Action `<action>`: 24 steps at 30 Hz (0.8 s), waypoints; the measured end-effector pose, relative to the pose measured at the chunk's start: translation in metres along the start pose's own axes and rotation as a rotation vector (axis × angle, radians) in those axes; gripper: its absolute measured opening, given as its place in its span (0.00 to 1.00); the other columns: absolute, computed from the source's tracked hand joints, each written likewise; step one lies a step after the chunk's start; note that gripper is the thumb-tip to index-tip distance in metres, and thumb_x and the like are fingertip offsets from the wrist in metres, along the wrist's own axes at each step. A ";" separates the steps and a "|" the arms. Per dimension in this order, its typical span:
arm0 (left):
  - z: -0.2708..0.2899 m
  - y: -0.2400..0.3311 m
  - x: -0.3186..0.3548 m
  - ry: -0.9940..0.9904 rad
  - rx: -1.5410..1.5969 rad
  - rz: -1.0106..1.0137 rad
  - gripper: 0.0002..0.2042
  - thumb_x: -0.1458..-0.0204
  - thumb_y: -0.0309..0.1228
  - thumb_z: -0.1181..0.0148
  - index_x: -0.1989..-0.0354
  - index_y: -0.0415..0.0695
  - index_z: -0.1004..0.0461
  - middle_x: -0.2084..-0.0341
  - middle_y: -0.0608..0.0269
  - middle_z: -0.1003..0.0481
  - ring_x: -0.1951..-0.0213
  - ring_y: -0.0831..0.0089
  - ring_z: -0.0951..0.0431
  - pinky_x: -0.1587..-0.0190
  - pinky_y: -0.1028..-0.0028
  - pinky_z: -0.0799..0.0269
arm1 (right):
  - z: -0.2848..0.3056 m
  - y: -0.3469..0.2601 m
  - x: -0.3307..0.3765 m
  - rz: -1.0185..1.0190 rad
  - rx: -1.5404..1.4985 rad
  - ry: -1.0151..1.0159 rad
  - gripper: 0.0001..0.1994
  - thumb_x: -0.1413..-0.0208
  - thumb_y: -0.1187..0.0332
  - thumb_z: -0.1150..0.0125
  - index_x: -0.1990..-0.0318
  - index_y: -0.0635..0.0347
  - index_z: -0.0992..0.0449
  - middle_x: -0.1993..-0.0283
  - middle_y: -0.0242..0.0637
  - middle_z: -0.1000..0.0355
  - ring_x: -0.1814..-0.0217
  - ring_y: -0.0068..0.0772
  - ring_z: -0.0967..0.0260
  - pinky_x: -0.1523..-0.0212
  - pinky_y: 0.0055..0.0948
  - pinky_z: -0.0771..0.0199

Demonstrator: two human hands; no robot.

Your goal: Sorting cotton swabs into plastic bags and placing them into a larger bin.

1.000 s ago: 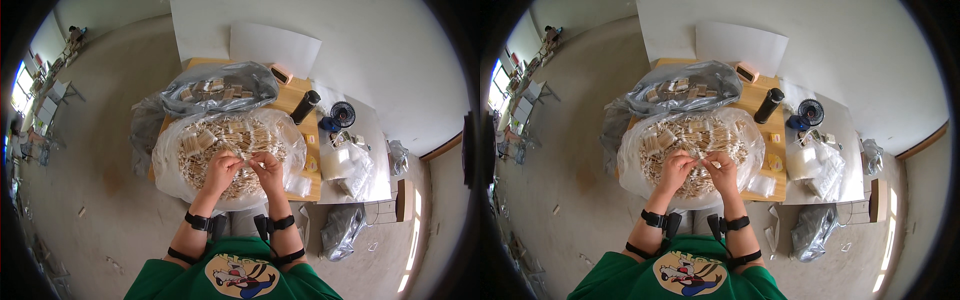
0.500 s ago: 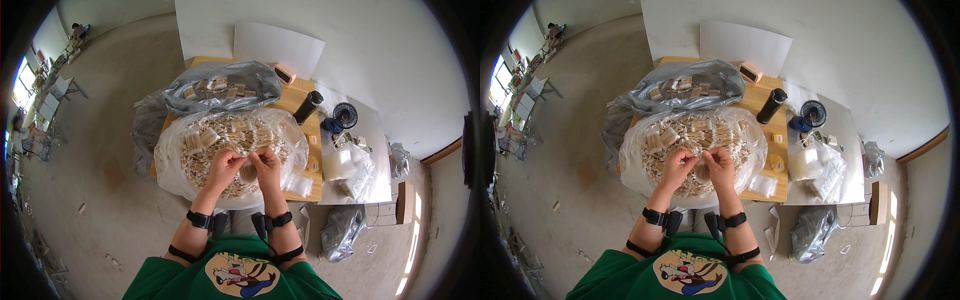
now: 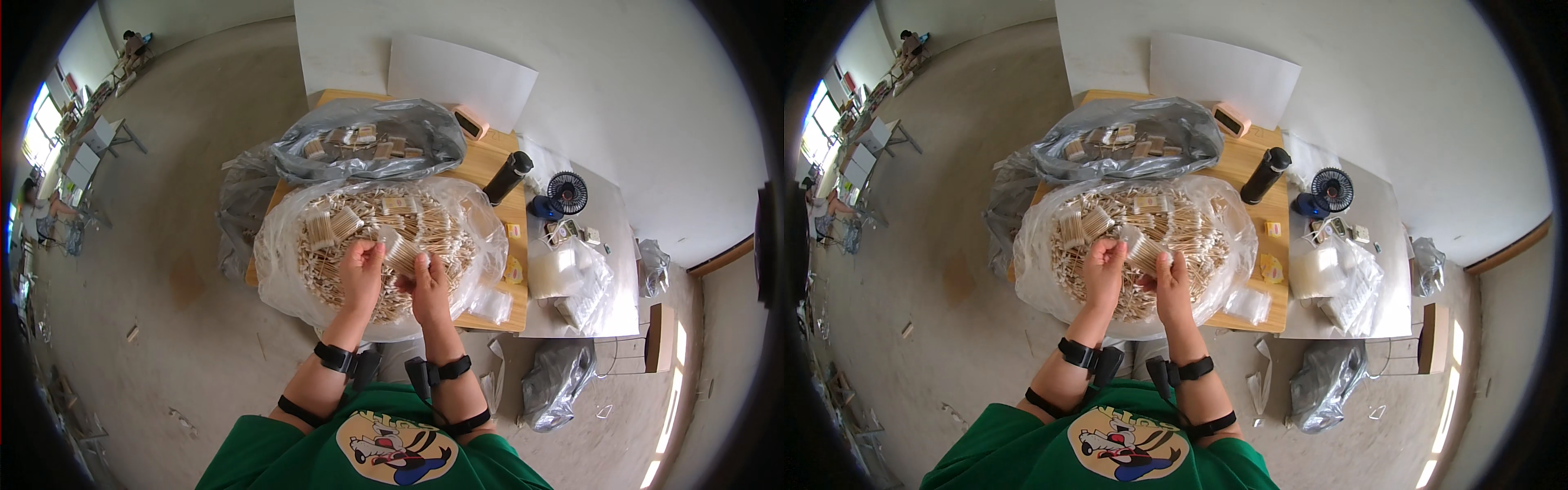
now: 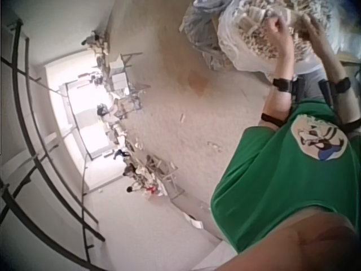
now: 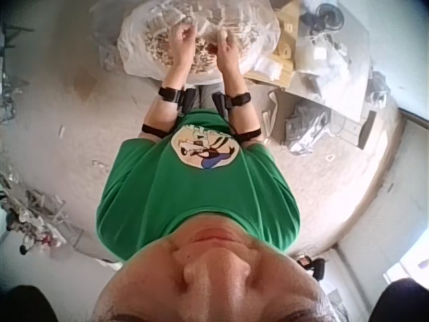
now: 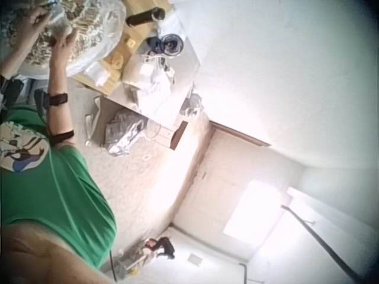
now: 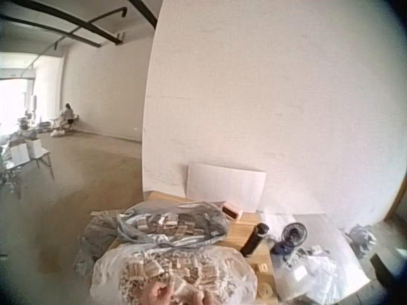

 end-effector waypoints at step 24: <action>0.000 -0.011 0.003 -0.174 -0.131 0.127 0.14 0.44 0.34 0.44 0.77 0.39 0.34 0.84 0.67 0.35 0.80 0.80 0.39 0.77 0.75 0.40 | 0.030 0.018 -0.010 0.136 0.180 0.163 0.15 0.36 0.57 0.54 0.62 0.60 0.31 0.78 0.26 0.34 0.83 0.13 0.42 0.85 0.17 0.42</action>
Point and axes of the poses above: each hand's wrist, its own x-axis away from the middle knuckle, its own z-axis out of the back of the hand, y = z × x, the point moved 1 cm from there along -x, towards the middle knuckle
